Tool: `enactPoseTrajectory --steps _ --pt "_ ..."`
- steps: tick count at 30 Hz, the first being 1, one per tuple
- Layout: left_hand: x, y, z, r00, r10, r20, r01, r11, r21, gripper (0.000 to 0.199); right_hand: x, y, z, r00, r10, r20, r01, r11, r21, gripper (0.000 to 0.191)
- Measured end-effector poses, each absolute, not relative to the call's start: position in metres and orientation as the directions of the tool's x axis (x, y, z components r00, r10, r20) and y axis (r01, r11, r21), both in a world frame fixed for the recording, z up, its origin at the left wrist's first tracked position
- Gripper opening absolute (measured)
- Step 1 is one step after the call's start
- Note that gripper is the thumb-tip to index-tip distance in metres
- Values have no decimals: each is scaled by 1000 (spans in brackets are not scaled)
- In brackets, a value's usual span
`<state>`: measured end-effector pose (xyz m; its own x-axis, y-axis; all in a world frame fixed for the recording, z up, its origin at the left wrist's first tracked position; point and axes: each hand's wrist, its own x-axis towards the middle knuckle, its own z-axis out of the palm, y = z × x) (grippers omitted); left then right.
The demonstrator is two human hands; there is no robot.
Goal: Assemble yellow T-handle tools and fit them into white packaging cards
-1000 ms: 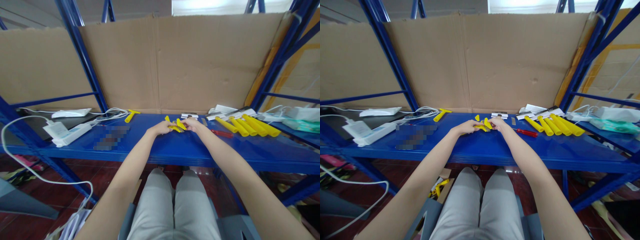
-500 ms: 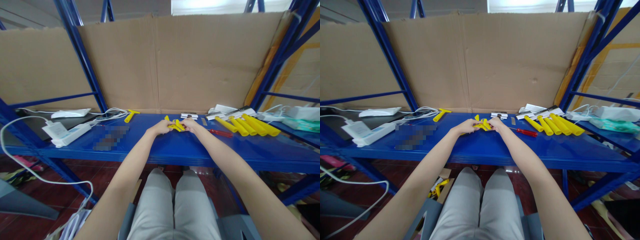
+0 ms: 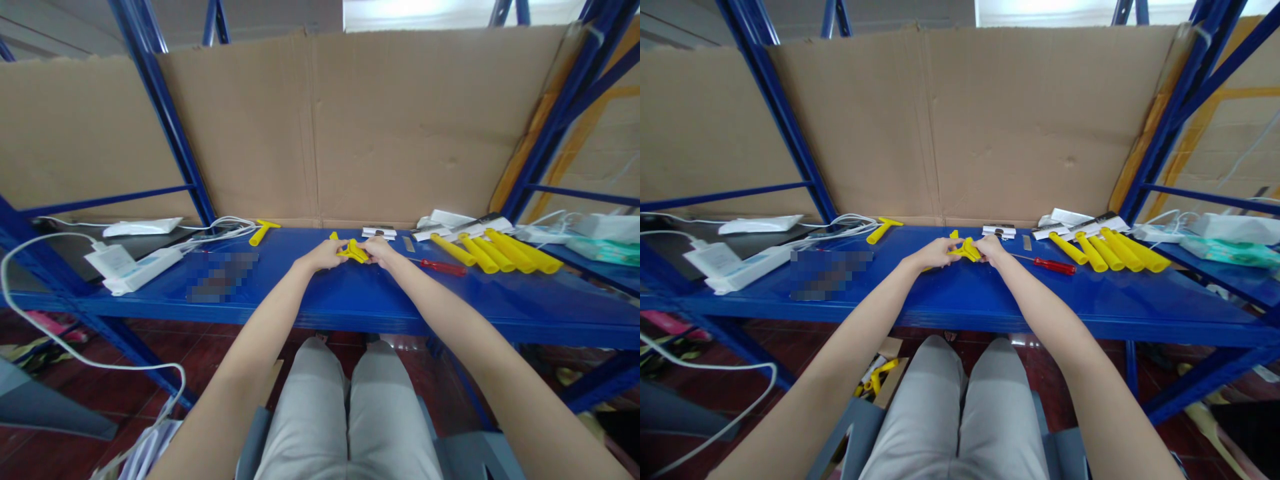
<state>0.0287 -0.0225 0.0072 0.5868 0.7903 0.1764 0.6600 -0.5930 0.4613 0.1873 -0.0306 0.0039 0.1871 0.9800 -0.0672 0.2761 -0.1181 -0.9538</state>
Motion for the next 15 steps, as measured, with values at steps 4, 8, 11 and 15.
enactPoseTrajectory --steps 4,8,11,15 --pt "30 -22 7 564 808 169 684 -572 453 61 187 -33 5 161 984 -78 287 -122 -950 18" --pt "29 -25 7 568 806 166 672 -571 471 64 185 -33 2 136 988 -74 298 -112 -948 17" --pt "28 -26 9 607 772 188 631 -612 477 59 184 -31 0 117 990 -79 312 -112 -943 20" --pt "28 -27 10 634 753 178 629 -636 448 49 184 -30 1 122 982 -143 316 -176 -932 22"
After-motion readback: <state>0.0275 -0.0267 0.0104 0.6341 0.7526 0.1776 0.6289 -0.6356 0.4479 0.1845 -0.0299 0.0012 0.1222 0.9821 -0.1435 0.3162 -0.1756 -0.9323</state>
